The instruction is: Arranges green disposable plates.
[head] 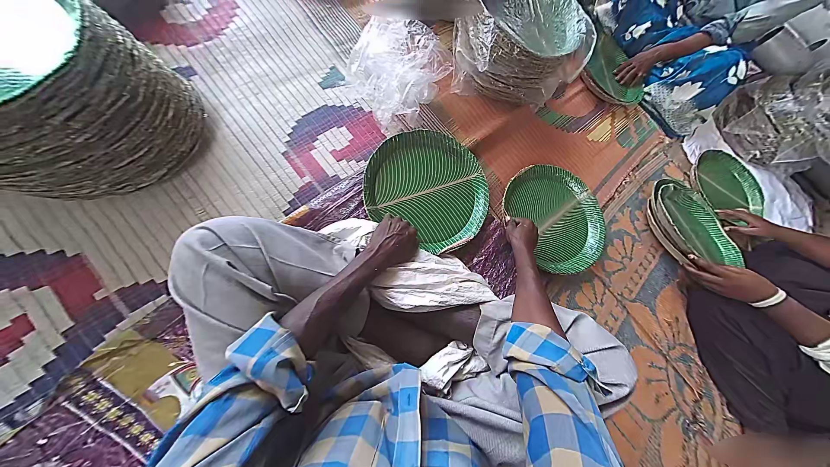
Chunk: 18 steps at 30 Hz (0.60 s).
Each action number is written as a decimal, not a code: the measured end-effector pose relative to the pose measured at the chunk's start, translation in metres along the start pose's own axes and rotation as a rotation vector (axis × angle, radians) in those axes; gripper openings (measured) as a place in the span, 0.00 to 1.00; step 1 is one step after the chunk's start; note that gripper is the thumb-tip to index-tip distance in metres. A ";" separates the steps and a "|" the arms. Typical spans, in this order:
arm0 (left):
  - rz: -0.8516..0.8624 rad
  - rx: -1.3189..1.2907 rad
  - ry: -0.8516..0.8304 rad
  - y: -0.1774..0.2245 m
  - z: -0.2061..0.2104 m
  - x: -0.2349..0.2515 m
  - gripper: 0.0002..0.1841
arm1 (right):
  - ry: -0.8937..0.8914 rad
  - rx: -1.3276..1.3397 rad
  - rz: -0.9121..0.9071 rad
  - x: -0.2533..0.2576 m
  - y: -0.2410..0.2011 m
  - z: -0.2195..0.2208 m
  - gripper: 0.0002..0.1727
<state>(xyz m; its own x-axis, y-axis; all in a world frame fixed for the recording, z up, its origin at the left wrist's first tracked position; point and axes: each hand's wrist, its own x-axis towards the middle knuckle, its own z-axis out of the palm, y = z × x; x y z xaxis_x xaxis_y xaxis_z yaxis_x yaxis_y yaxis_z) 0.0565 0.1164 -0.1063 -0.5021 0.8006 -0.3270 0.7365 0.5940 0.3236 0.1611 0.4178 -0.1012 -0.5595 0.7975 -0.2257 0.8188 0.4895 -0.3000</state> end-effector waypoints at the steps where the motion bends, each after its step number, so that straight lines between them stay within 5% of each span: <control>1: -0.002 -0.002 -0.011 0.001 -0.002 -0.001 0.23 | -0.010 0.017 0.020 0.001 0.000 -0.001 0.21; 10: -0.003 -0.045 -0.029 0.004 -0.010 -0.003 0.23 | 0.071 -0.072 0.056 -0.005 -0.013 -0.009 0.21; 12: 0.099 -0.082 0.192 -0.001 -0.003 -0.005 0.21 | 0.287 0.015 -0.043 -0.010 -0.018 -0.026 0.20; 15: 0.355 -0.086 0.926 -0.005 0.005 -0.005 0.17 | 0.639 0.170 -0.585 -0.039 -0.046 -0.052 0.18; 18: 0.468 -0.016 1.213 -0.004 -0.003 -0.006 0.16 | 0.419 0.288 -0.972 -0.090 -0.084 -0.028 0.15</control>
<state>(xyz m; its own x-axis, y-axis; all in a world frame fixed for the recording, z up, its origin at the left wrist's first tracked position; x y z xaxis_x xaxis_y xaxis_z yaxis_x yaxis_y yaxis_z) 0.0549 0.1098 -0.1030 -0.2941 0.4857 0.8231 0.9510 0.2345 0.2014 0.1467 0.3148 -0.0294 -0.8173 0.1989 0.5408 -0.0393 0.9171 -0.3967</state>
